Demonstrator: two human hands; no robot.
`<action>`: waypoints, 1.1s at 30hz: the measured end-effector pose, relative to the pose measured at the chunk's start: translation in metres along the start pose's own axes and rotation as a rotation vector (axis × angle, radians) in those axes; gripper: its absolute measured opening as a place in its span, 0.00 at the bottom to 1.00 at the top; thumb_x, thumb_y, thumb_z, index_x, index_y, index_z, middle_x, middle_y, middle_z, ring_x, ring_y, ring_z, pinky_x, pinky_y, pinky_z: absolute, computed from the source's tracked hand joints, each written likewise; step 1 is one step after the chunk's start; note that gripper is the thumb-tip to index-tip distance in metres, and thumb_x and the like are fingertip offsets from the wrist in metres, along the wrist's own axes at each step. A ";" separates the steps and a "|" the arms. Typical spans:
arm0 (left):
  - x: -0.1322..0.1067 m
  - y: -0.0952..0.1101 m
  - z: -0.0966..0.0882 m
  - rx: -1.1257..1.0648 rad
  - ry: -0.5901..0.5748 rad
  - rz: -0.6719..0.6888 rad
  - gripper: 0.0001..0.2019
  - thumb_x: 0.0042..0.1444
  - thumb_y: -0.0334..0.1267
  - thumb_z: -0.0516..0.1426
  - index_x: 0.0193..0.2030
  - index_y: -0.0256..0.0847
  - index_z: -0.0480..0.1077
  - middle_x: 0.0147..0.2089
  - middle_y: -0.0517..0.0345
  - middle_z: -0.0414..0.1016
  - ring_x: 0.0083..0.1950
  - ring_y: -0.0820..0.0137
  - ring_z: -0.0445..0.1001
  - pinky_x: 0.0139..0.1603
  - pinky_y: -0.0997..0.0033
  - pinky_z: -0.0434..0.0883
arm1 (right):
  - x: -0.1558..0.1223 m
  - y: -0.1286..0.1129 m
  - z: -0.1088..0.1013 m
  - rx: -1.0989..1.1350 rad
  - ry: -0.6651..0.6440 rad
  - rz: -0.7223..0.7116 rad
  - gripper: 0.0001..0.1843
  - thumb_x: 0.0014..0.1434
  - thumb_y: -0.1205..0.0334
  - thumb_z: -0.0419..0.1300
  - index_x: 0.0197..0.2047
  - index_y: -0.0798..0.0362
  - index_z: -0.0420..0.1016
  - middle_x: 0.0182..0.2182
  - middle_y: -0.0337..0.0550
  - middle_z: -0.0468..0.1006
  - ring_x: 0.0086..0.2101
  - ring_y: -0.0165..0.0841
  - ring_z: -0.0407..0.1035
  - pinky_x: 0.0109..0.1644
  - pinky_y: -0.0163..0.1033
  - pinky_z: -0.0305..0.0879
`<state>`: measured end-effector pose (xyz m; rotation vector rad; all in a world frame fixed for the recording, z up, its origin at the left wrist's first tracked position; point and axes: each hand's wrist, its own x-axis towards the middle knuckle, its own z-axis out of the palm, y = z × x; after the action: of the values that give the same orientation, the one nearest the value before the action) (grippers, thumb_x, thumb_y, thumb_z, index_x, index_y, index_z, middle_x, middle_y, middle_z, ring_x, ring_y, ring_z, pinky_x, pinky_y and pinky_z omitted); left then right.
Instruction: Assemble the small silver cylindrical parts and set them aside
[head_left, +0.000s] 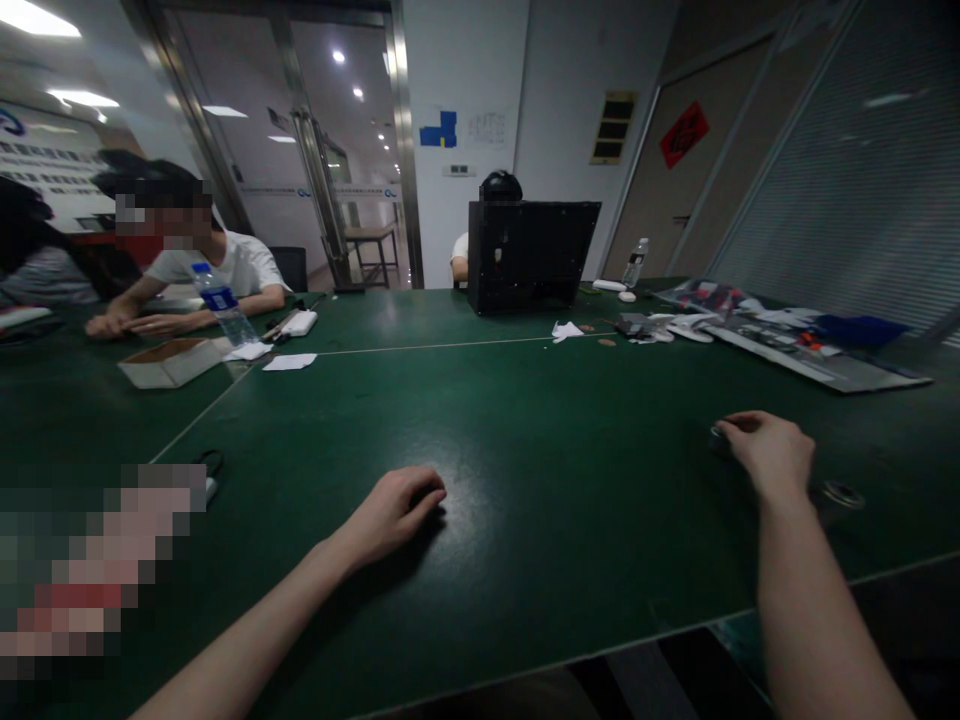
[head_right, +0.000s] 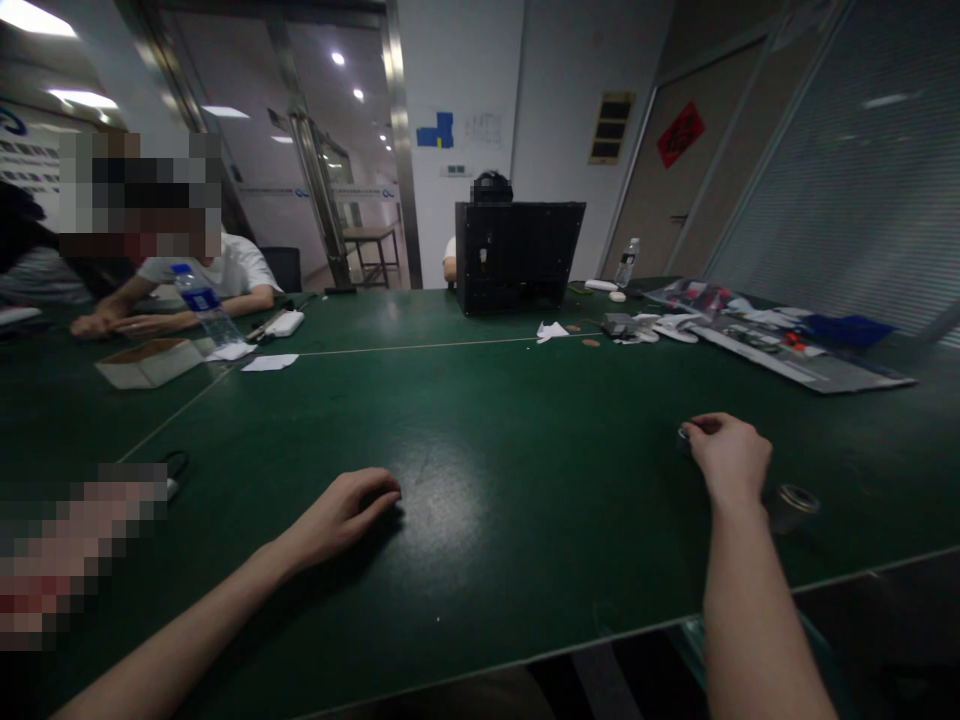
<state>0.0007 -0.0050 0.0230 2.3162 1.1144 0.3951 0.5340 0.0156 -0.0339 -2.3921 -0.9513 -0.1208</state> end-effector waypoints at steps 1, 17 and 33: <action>0.000 0.000 0.000 0.001 -0.001 0.002 0.13 0.63 0.41 0.47 0.40 0.38 0.70 0.39 0.54 0.72 0.40 0.67 0.70 0.43 0.68 0.67 | -0.001 -0.001 -0.001 -0.002 -0.007 0.006 0.10 0.51 0.57 0.61 0.34 0.53 0.77 0.32 0.47 0.78 0.34 0.40 0.70 0.36 0.40 0.60; 0.000 -0.004 0.002 0.012 -0.002 0.010 0.13 0.63 0.42 0.48 0.41 0.38 0.70 0.39 0.54 0.72 0.40 0.68 0.70 0.43 0.69 0.67 | 0.002 -0.007 -0.006 -0.070 -0.122 0.039 0.17 0.50 0.54 0.61 0.40 0.56 0.76 0.37 0.53 0.77 0.39 0.45 0.70 0.42 0.43 0.63; -0.001 -0.004 0.001 0.028 -0.013 0.033 0.12 0.63 0.40 0.48 0.40 0.38 0.70 0.38 0.54 0.72 0.39 0.68 0.70 0.42 0.69 0.67 | -0.006 0.061 -0.038 -0.402 -0.319 0.274 0.15 0.40 0.57 0.66 0.34 0.49 0.74 0.38 0.66 0.74 0.43 0.58 0.70 0.31 0.52 0.62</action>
<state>-0.0017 -0.0043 0.0198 2.3607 1.0827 0.3783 0.5740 -0.0444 -0.0314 -2.9532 -0.7789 0.1979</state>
